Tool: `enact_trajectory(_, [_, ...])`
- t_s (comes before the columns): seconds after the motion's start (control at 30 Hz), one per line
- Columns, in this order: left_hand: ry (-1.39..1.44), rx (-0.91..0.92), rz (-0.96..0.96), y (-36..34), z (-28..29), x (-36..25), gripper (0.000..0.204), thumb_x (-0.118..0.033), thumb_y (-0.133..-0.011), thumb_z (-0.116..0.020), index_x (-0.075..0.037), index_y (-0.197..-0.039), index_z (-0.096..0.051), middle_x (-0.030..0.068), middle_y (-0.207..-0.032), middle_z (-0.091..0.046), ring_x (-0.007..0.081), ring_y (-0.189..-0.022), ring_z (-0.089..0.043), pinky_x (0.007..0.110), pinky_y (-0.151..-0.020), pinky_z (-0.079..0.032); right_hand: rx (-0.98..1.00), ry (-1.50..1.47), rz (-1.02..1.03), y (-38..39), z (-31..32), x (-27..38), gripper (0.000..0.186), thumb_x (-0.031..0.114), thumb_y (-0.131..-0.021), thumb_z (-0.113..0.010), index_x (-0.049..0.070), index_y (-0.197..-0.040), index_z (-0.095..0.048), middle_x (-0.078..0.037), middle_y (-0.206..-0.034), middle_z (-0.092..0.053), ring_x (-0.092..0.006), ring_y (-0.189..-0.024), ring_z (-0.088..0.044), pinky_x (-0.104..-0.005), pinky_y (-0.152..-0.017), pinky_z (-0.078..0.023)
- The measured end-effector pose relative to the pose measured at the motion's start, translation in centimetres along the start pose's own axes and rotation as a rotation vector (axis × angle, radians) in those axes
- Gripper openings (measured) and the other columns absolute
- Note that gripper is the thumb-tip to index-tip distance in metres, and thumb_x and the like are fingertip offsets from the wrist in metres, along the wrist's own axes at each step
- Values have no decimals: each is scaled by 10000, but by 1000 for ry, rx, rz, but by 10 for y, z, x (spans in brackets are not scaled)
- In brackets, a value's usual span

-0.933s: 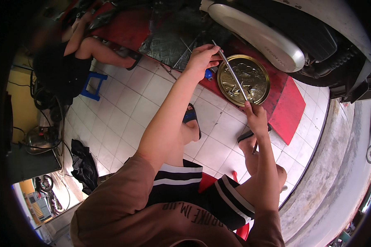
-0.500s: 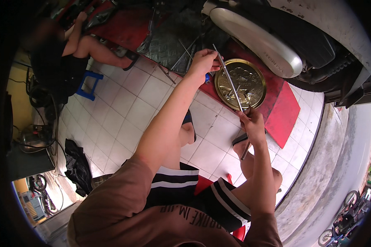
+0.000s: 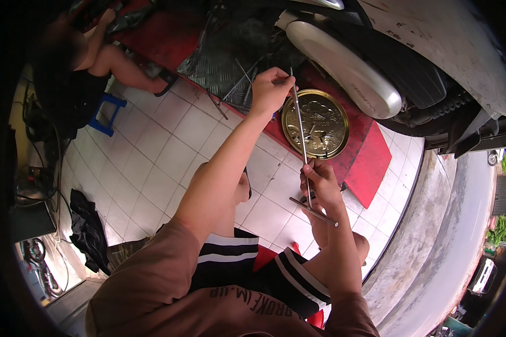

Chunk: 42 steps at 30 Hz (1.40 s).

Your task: The person uses a blue screwdriver and a T-handle wrench to loosen and tighten bolts on the rear undercarriage of a white scooter. They place removed bolts into a gold-colored tray on the floor and repeatedly adjust the same fasteners.

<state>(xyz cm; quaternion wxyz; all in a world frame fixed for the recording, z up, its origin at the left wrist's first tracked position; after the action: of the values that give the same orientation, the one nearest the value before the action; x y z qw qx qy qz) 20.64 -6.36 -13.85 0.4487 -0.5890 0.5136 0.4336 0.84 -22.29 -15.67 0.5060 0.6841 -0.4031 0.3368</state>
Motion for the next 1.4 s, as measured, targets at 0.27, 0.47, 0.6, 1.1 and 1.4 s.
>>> enact_trajectory(0.27, [-211,-14,-226,11,-6,-28,128,-68,-795,-715,-10,-890,-650,77,-809,-709,165,-645,-709,256,-582,-544,15,-78,45,6,-18,14,241,213,-973,-560,13,-843,-527,-64,-630,-530,-148,-453,-499,-263,-414,-408])
enact_trajectory(0.47, [-300,27,-215,9,-10,-14,170,-103,-814,-689,-7,-951,-657,91,-854,-725,177,-644,-712,269,-611,-549,8,-102,94,13,-28,18,228,212,-975,-562,16,-862,-537,-52,-617,-518,-131,-484,-494,-253,-427,-415])
enact_trajectory(0.6, [-309,92,-156,13,-19,-7,228,-139,-819,-683,-4,-1000,-653,91,-866,-728,195,-636,-711,279,-626,-548,0,-70,105,14,-17,9,201,203,-976,-565,20,-894,-551,-52,-635,-528,-125,-496,-498,-247,-435,-418])
enact_trajectory(1.1, [-322,395,355,39,-40,-3,525,-43,-800,-660,-54,-1278,-443,173,-862,-703,219,-634,-716,284,-534,-570,-76,-92,47,12,-13,-3,161,196,-974,-557,52,-905,-545,-53,-699,-553,-123,-521,-508,-262,-445,-391])
enact_trajectory(1.4, [-364,393,255,36,-46,5,462,-96,-820,-659,-58,-1248,-488,160,-809,-707,216,-630,-714,299,-595,-569,-91,-157,95,13,-30,0,207,218,-968,-566,27,-888,-552,-40,-643,-521,-111,-498,-497,-251,-423,-399])
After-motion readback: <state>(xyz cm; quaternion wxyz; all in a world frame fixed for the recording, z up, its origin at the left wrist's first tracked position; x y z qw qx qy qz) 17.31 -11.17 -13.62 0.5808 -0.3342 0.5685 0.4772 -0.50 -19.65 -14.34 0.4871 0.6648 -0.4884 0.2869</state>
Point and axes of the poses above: each hand's wrist, its own y-axis away from the middle knuckle, its own z-axis out of the back of the hand, x = y × z, the point moved 4 cm from there along -y, towards the middle knuckle
